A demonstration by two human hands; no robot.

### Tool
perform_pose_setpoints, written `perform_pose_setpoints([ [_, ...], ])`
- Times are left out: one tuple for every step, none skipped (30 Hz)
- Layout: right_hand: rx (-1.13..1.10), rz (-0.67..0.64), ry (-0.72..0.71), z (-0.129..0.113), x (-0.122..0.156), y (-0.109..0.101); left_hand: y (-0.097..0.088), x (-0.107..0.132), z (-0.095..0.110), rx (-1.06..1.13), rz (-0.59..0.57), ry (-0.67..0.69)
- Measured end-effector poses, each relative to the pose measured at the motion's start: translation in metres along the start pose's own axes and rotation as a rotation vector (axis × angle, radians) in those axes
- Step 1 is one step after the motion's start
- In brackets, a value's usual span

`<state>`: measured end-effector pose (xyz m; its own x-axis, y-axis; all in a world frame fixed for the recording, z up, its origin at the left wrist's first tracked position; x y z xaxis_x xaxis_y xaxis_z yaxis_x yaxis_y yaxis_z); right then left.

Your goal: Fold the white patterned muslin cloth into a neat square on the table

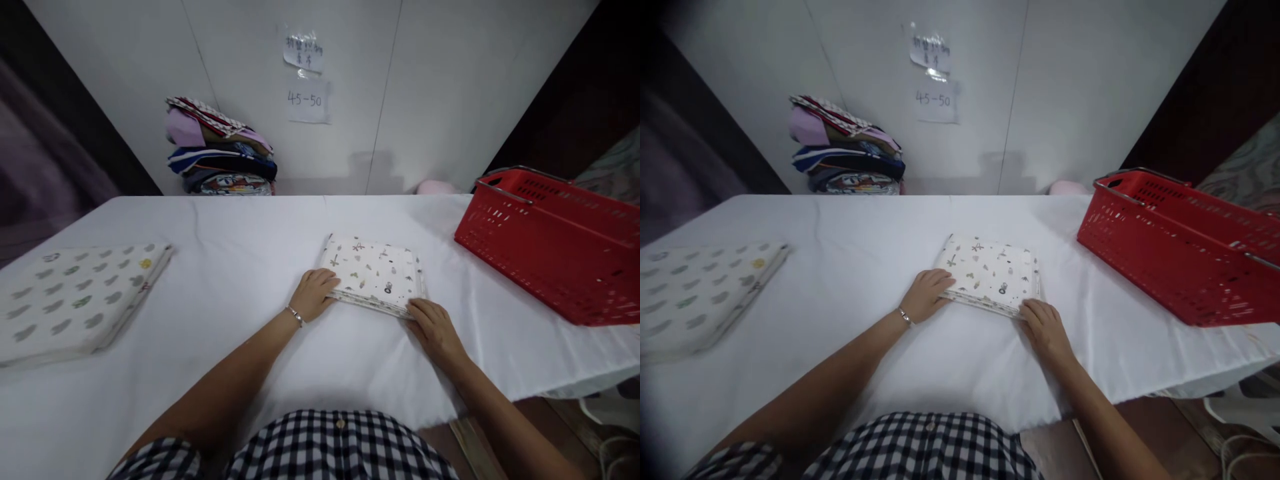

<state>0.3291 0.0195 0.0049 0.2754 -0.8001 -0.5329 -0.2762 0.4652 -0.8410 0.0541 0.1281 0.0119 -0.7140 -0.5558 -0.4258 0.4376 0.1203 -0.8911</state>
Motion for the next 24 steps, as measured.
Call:
perform_pose_setpoints([
  [0.011, 0.017, 0.0, 0.001, 0.001, 0.003, 0.0, 0.0, -0.001, -0.021, -0.015, -0.001],
  [0.025, 0.028, 0.002, 0.002, 0.002, 0.006, 0.0, 0.0, -0.002, -0.036, -0.035, 0.001],
  [0.04, 0.031, 0.004, 0.003, 0.002, 0.009, 0.0, 0.0, -0.002, -0.047, -0.059, 0.005],
  [0.053, 0.031, 0.003, 0.003, 0.002, 0.011, 0.001, 0.0, -0.003, -0.055, -0.081, 0.007],
  [0.065, 0.03, 0.001, 0.003, 0.0, 0.014, 0.0, 0.001, -0.005, -0.062, -0.095, 0.005],
  [0.075, 0.028, -0.004, 0.002, -0.002, 0.015, -0.001, 0.002, -0.006, -0.068, -0.102, 0.003],
  [0.082, 0.026, -0.015, 0.0, -0.006, 0.017, -0.004, 0.004, -0.009, -0.073, -0.102, 0.001],
  [0.086, 0.021, -0.034, -0.003, -0.01, 0.019, -0.006, 0.007, -0.012, -0.077, -0.097, -0.001],
  [0.088, 0.014, -0.057, -0.007, -0.015, 0.021, -0.01, 0.012, -0.015, -0.082, -0.084, -0.005],
  [0.087, 0.005, -0.084, -0.013, -0.022, 0.024, -0.015, 0.018, -0.02, -0.089, -0.066, -0.012],
  [0.083, -0.004, -0.112, -0.019, -0.029, 0.028, -0.02, 0.026, -0.025, -0.1, -0.043, -0.024],
  [0.074, -0.012, -0.141, -0.025, -0.037, 0.033, -0.026, 0.034, -0.03, -0.114, -0.016, -0.042],
  [0.061, -0.017, -0.165, -0.032, -0.047, 0.038, -0.032, 0.044, -0.035, -0.13, 0.011, -0.064],
  [0.043, -0.018, -0.187, -0.038, -0.057, 0.045, -0.038, 0.054, -0.039, -0.149, 0.037, -0.089],
  [0.021, -0.019, -0.205, -0.044, -0.067, 0.051, -0.043, 0.063, -0.042, -0.17, 0.058, -0.119],
  [-0.003, -0.02, -0.221, -0.049, -0.077, 0.058, -0.048, 0.072, -0.044, -0.191, 0.07, -0.151],
  [-0.028, -0.021, -0.231, -0.053, -0.086, 0.065, -0.052, 0.079, -0.045, -0.211, 0.076, -0.188],
  [-0.05, -0.023, -0.235, -0.056, -0.094, 0.071, -0.055, 0.085, -0.046, -0.228, 0.074, -0.229],
  [-0.069, -0.026, -0.231, -0.057, -0.1, 0.076, -0.057, 0.089, -0.045, -0.241, 0.065, -0.269],
  [-0.085, -0.031, -0.22, -0.056, -0.105, 0.08, -0.058, 0.091, -0.044, -0.25, 0.053, -0.305],
  [-0.099, -0.041, -0.203, -0.055, -0.107, 0.084, -0.059, 0.091, -0.042, -0.255, 0.042, -0.333],
  [-0.111, -0.054, -0.184, -0.052, -0.109, 0.086, -0.059, 0.09, -0.04, -0.256, 0.035, -0.354],
  [-0.124, -0.073, -0.163, -0.049, -0.109, 0.087, -0.06, 0.087, -0.037, -0.25, 0.035, -0.369],
  [-0.135, -0.099, -0.143, -0.047, -0.109, 0.087, -0.059, 0.083, -0.035, -0.237, 0.039, -0.381],
])
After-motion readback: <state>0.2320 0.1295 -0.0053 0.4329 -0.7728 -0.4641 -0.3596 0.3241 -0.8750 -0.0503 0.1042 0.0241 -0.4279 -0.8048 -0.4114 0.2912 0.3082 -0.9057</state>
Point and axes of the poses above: each hand's wrist, its own x-axis away from the middle knuckle, its own y-axis out of the palm, z = x × y, the point moved 5 cm from there along -x, towards the middle knuckle, and after that the axes turned 7 degrees about y, right-handed, at the moved point
